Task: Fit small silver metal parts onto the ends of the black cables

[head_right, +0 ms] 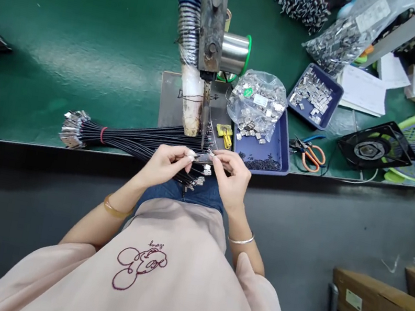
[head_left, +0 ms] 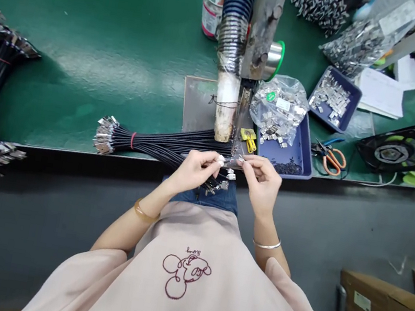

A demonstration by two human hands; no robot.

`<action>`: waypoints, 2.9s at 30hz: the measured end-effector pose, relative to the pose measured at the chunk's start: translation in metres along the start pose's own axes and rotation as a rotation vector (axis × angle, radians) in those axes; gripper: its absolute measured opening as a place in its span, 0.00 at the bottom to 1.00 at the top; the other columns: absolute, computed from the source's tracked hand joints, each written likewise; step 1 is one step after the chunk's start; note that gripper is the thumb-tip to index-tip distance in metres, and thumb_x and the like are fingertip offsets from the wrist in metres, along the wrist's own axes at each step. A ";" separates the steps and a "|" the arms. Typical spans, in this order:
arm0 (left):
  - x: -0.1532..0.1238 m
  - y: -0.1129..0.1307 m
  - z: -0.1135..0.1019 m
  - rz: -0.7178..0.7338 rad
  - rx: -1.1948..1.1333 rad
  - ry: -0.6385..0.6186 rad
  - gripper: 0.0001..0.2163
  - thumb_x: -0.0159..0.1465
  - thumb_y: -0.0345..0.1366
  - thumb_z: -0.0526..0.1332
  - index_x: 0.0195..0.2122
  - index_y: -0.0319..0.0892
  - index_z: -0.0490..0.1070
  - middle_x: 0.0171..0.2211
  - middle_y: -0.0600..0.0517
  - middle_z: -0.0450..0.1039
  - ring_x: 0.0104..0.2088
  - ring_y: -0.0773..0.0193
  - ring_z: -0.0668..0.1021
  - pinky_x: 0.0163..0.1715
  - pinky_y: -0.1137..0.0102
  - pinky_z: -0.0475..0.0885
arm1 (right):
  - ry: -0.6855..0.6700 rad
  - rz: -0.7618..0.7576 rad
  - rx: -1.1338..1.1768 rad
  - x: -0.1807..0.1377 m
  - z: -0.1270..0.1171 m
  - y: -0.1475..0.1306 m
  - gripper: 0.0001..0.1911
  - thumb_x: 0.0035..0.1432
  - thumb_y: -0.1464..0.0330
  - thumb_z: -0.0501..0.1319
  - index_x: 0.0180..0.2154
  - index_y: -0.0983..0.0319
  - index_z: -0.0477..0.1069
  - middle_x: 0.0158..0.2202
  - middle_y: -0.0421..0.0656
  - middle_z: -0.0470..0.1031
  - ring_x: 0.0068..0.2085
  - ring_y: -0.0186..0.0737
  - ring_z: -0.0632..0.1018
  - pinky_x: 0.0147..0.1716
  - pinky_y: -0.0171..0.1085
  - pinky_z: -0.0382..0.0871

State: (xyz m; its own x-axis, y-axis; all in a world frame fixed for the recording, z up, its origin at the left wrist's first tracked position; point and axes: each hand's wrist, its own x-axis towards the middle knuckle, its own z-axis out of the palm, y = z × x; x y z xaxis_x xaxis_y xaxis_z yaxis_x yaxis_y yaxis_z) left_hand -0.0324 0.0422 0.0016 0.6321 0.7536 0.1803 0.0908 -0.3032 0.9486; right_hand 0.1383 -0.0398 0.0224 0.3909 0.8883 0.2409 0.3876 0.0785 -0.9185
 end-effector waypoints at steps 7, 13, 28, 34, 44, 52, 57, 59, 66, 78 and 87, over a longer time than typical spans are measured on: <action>0.004 0.005 0.003 -0.190 -0.240 -0.016 0.09 0.64 0.36 0.62 0.29 0.37 0.72 0.21 0.55 0.67 0.22 0.73 0.69 0.24 0.77 0.65 | -0.125 0.130 0.160 0.000 0.013 0.016 0.07 0.58 0.63 0.67 0.33 0.60 0.78 0.43 0.44 0.80 0.41 0.37 0.82 0.43 0.38 0.81; 0.005 0.009 0.003 -0.201 -0.225 -0.031 0.10 0.64 0.37 0.61 0.28 0.36 0.72 0.23 0.55 0.65 0.23 0.73 0.66 0.24 0.77 0.62 | -0.089 0.050 0.142 -0.005 0.016 0.017 0.04 0.60 0.66 0.64 0.34 0.59 0.77 0.42 0.44 0.80 0.41 0.37 0.82 0.40 0.36 0.80; 0.007 0.012 -0.007 -0.214 -0.298 -0.120 0.09 0.60 0.38 0.67 0.30 0.36 0.77 0.25 0.51 0.74 0.26 0.69 0.72 0.28 0.75 0.68 | -0.201 -0.008 0.071 0.001 0.010 0.018 0.05 0.64 0.65 0.62 0.35 0.58 0.75 0.44 0.45 0.80 0.44 0.39 0.82 0.43 0.40 0.81; 0.008 0.016 0.000 -0.248 -0.330 0.028 0.07 0.58 0.36 0.68 0.30 0.36 0.80 0.26 0.51 0.77 0.26 0.68 0.74 0.28 0.74 0.69 | -0.021 -0.051 0.084 0.002 0.007 0.016 0.06 0.68 0.65 0.56 0.39 0.57 0.71 0.47 0.46 0.79 0.45 0.41 0.83 0.48 0.45 0.81; 0.014 0.015 0.020 -0.285 -0.407 0.239 0.03 0.52 0.31 0.66 0.24 0.37 0.74 0.20 0.55 0.70 0.22 0.72 0.68 0.24 0.75 0.64 | -0.022 -0.417 -0.239 -0.004 0.004 0.018 0.03 0.64 0.69 0.61 0.39 0.54 0.72 0.42 0.44 0.83 0.43 0.43 0.84 0.45 0.47 0.80; 0.014 0.020 0.021 -0.271 -0.353 0.309 0.06 0.55 0.33 0.63 0.24 0.37 0.73 0.19 0.56 0.66 0.22 0.72 0.66 0.24 0.75 0.61 | -0.055 -0.298 -0.177 0.003 0.009 0.021 0.03 0.64 0.68 0.60 0.35 0.56 0.70 0.44 0.46 0.82 0.45 0.43 0.83 0.45 0.47 0.79; 0.016 0.018 0.023 -0.264 -0.318 0.331 0.07 0.56 0.34 0.63 0.22 0.37 0.71 0.20 0.55 0.65 0.22 0.71 0.66 0.24 0.75 0.61 | -0.058 -0.499 -0.301 0.008 0.008 0.022 0.07 0.62 0.74 0.59 0.34 0.55 0.68 0.44 0.44 0.83 0.44 0.41 0.84 0.43 0.44 0.79; 0.017 0.017 0.024 -0.269 -0.310 0.344 0.07 0.56 0.34 0.62 0.23 0.37 0.71 0.19 0.56 0.63 0.22 0.72 0.64 0.23 0.75 0.59 | -0.050 -0.549 -0.318 0.009 0.008 0.024 0.08 0.61 0.75 0.60 0.35 0.55 0.68 0.44 0.45 0.83 0.44 0.41 0.84 0.42 0.44 0.80; 0.020 0.017 0.026 -0.281 -0.307 0.371 0.06 0.55 0.33 0.61 0.22 0.37 0.70 0.19 0.56 0.60 0.21 0.73 0.61 0.22 0.74 0.56 | -0.045 -0.604 -0.358 0.013 0.008 0.023 0.08 0.61 0.76 0.60 0.36 0.55 0.70 0.44 0.44 0.83 0.44 0.41 0.85 0.42 0.42 0.81; 0.016 0.019 0.025 -0.287 -0.291 0.340 0.07 0.54 0.33 0.60 0.20 0.38 0.66 0.19 0.58 0.54 0.21 0.74 0.57 0.22 0.74 0.51 | -0.034 -0.746 -0.353 0.012 0.006 0.023 0.12 0.55 0.80 0.64 0.36 0.58 0.70 0.42 0.47 0.84 0.39 0.39 0.85 0.37 0.35 0.81; 0.017 0.015 0.027 -0.286 -0.275 0.353 0.08 0.56 0.34 0.60 0.21 0.38 0.66 0.20 0.57 0.55 0.22 0.72 0.58 0.24 0.73 0.54 | -0.023 -0.682 -0.340 0.015 0.008 0.024 0.10 0.58 0.78 0.63 0.37 0.57 0.70 0.42 0.45 0.84 0.42 0.40 0.85 0.40 0.38 0.81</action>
State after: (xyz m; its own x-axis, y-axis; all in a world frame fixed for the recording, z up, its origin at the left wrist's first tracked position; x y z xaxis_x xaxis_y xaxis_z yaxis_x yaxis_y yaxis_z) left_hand 0.0001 0.0348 0.0117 0.3101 0.9485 -0.0642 -0.0128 0.0717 0.9973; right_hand 0.1465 -0.0208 0.0015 -0.0435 0.7027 0.7102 0.7740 0.4732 -0.4208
